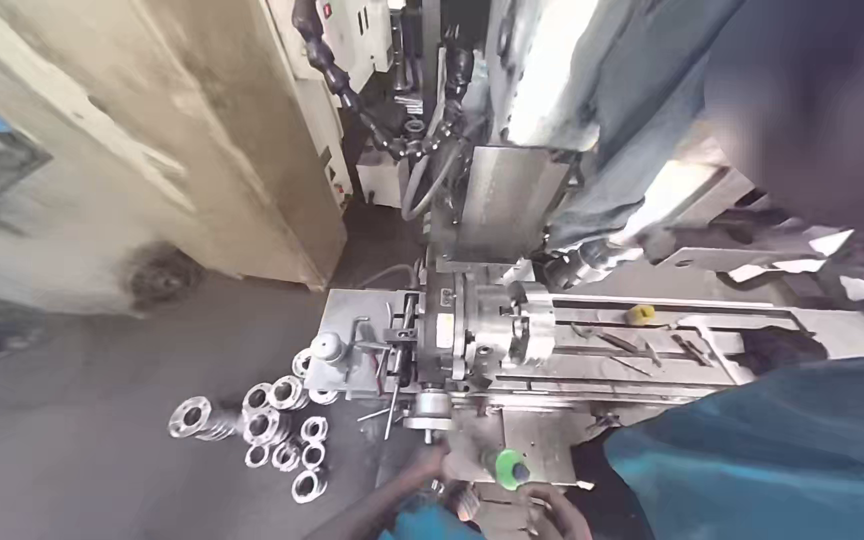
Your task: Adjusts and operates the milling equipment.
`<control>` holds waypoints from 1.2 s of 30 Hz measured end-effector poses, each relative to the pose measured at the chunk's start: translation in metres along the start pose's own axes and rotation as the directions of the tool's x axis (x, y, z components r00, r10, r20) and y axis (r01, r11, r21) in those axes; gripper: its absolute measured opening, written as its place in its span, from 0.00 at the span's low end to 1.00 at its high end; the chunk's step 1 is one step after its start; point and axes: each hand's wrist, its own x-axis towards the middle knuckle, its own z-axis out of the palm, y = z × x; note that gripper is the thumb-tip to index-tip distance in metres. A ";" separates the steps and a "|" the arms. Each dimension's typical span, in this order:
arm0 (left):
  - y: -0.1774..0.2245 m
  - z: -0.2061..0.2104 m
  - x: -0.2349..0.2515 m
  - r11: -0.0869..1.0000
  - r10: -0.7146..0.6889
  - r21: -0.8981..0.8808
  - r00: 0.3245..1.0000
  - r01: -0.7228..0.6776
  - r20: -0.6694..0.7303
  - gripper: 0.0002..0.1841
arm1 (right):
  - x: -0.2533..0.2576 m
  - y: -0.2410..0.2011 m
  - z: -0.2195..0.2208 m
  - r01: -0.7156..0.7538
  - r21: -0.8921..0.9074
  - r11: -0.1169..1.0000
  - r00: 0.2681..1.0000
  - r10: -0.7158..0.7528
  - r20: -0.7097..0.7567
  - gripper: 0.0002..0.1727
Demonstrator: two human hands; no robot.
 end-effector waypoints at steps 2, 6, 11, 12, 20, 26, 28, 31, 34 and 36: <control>-0.011 -0.032 0.002 0.977 0.085 -0.180 0.980 -0.117 -0.180 0.24 | 0.019 -0.002 0.000 0.046 0.022 0.999 0.998 -0.047 0.039 0.16; 0.001 -0.047 -0.045 0.905 0.031 -0.416 0.988 -0.092 -0.151 0.12 | 0.020 -0.002 0.004 0.058 0.013 0.998 0.998 -0.059 0.036 0.16; 0.047 0.007 -0.033 0.902 0.102 -0.424 0.995 -0.086 0.016 0.09 | 0.021 -0.005 0.008 0.075 0.016 0.997 0.996 -0.076 0.041 0.17; 0.044 0.014 -0.016 0.935 0.091 -0.345 0.996 -0.084 0.005 0.11 | 0.021 -0.005 0.008 0.085 0.022 0.996 0.995 -0.087 0.054 0.17; 0.007 -0.045 -0.047 0.875 0.141 -0.463 0.989 -0.144 -0.040 0.09 | 0.016 -0.006 0.008 0.107 0.018 0.994 0.993 -0.108 0.054 0.16; 0.018 0.018 0.009 0.930 0.052 -0.362 0.997 -0.069 -0.057 0.16 | 0.012 -0.003 0.010 0.076 0.002 0.997 0.996 -0.076 0.043 0.17; -0.009 -0.002 0.019 0.957 0.047 -0.277 0.989 -0.084 -0.138 0.20 | 0.014 -0.008 0.009 0.096 -0.002 0.995 0.992 -0.096 0.078 0.17; -0.027 -0.037 0.005 0.956 0.083 -0.264 0.980 -0.130 -0.182 0.25 | 0.014 -0.004 0.014 0.105 -0.001 0.994 0.991 -0.104 0.086 0.17; -0.023 -0.042 -0.003 0.953 0.038 -0.293 0.989 -0.078 -0.140 0.22 | 0.014 -0.004 0.013 0.094 -0.014 0.995 0.991 -0.092 0.092 0.17; -0.019 -0.042 -0.010 0.948 0.029 -0.311 0.992 -0.068 -0.126 0.19 | 0.010 -0.008 0.014 0.087 -0.019 0.996 0.993 -0.085 0.083 0.17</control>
